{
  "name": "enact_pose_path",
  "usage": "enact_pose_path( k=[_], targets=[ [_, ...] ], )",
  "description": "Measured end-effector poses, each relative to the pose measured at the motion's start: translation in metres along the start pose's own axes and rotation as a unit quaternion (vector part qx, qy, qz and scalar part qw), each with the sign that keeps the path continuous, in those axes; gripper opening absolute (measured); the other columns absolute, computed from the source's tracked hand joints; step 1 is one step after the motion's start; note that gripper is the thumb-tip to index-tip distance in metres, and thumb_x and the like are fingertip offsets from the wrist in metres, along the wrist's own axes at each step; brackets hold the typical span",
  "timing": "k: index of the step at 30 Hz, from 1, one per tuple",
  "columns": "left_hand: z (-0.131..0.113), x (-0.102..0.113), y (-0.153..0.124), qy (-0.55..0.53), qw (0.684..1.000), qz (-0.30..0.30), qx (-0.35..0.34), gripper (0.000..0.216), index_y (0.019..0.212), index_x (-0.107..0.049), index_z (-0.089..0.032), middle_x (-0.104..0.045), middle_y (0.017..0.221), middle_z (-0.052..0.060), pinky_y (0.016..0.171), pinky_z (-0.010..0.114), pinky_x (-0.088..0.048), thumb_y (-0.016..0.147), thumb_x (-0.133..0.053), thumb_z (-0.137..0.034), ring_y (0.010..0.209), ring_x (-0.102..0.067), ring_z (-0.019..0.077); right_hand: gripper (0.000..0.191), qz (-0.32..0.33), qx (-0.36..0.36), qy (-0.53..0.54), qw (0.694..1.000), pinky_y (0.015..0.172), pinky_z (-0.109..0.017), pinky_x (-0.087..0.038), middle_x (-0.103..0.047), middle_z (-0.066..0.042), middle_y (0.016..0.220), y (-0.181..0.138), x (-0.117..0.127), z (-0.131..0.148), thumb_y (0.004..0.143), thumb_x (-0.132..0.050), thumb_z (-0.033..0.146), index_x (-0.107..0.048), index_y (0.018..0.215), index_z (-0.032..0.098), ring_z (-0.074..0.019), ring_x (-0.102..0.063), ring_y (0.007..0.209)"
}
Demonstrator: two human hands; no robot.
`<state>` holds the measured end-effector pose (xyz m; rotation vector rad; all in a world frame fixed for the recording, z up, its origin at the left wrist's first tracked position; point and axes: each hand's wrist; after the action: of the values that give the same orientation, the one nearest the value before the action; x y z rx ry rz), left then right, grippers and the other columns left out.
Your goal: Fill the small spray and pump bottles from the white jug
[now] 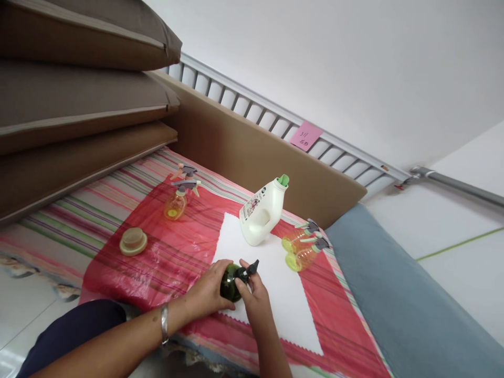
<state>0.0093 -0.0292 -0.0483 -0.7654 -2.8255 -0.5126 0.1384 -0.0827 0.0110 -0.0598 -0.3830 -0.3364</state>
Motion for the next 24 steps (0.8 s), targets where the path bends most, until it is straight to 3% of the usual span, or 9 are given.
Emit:
enact_pose_path(
  k=[3,7,17,20,24],
  targets=[
    [-0.001,0.0,0.0,-0.005,1.0,0.0,0.003,0.083,0.115,-0.043,-0.023,-0.051,0.111,0.007,0.088,0.043,-0.041,0.042,-0.083,-0.016,0.103,-0.048,0.0282,0.044,0.002,-0.005,0.008,1.0,0.093,-0.042,-0.043,-0.065,-0.008,0.112,0.001,0.002,-0.001,0.066,-0.065,0.039,-0.062,0.106,0.019,-0.0266,-0.057,0.106],
    [-0.003,0.001,0.0,-0.006,1.0,0.004,0.006,0.082,0.115,-0.042,-0.023,-0.05,0.112,0.007,0.089,0.042,-0.04,0.043,-0.082,-0.016,0.103,-0.048,0.0277,0.04,-0.068,0.012,-0.043,0.997,0.093,-0.044,-0.043,-0.068,-0.009,0.105,0.005,-0.001,-0.008,0.062,-0.068,0.038,-0.065,0.096,0.018,-0.0284,-0.058,0.103],
    [0.001,-0.001,0.0,-0.007,1.0,-0.001,0.005,0.085,0.117,-0.043,-0.022,-0.05,0.116,0.009,0.092,0.043,-0.039,0.042,-0.082,-0.019,0.107,-0.047,0.0286,0.05,-0.183,-0.017,-0.115,0.976,0.091,-0.045,-0.041,-0.067,-0.012,0.097,0.007,-0.014,-0.016,0.055,-0.071,0.046,-0.062,0.093,0.016,-0.0318,-0.058,0.098],
    [0.002,-0.001,0.0,-0.013,1.0,-0.001,0.008,0.084,0.116,-0.043,-0.022,-0.051,0.114,0.008,0.091,0.043,-0.04,0.042,-0.083,-0.019,0.106,-0.048,0.0285,0.049,-0.162,-0.013,-0.11,0.981,0.09,-0.044,-0.044,-0.067,-0.012,0.101,0.008,-0.012,-0.016,0.055,-0.071,0.044,-0.063,0.095,0.016,-0.0308,-0.058,0.099],
    [0.0,0.0,0.0,-0.004,1.0,-0.001,0.004,0.084,0.117,-0.042,-0.023,-0.051,0.114,0.008,0.091,0.042,-0.04,0.043,-0.082,-0.018,0.105,-0.048,0.0277,0.051,-0.045,0.036,-0.045,0.997,0.093,-0.04,-0.043,-0.059,-0.012,0.12,0.007,-0.003,-0.011,0.066,-0.064,0.04,-0.058,0.111,0.017,-0.0264,-0.055,0.109]
  ],
)
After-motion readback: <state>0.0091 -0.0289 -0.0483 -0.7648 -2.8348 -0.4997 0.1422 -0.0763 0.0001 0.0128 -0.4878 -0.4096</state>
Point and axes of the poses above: each hand's wrist, its own y-axis towards the middle knuckle, its own x-axis out of the back of the hand, z = x × y
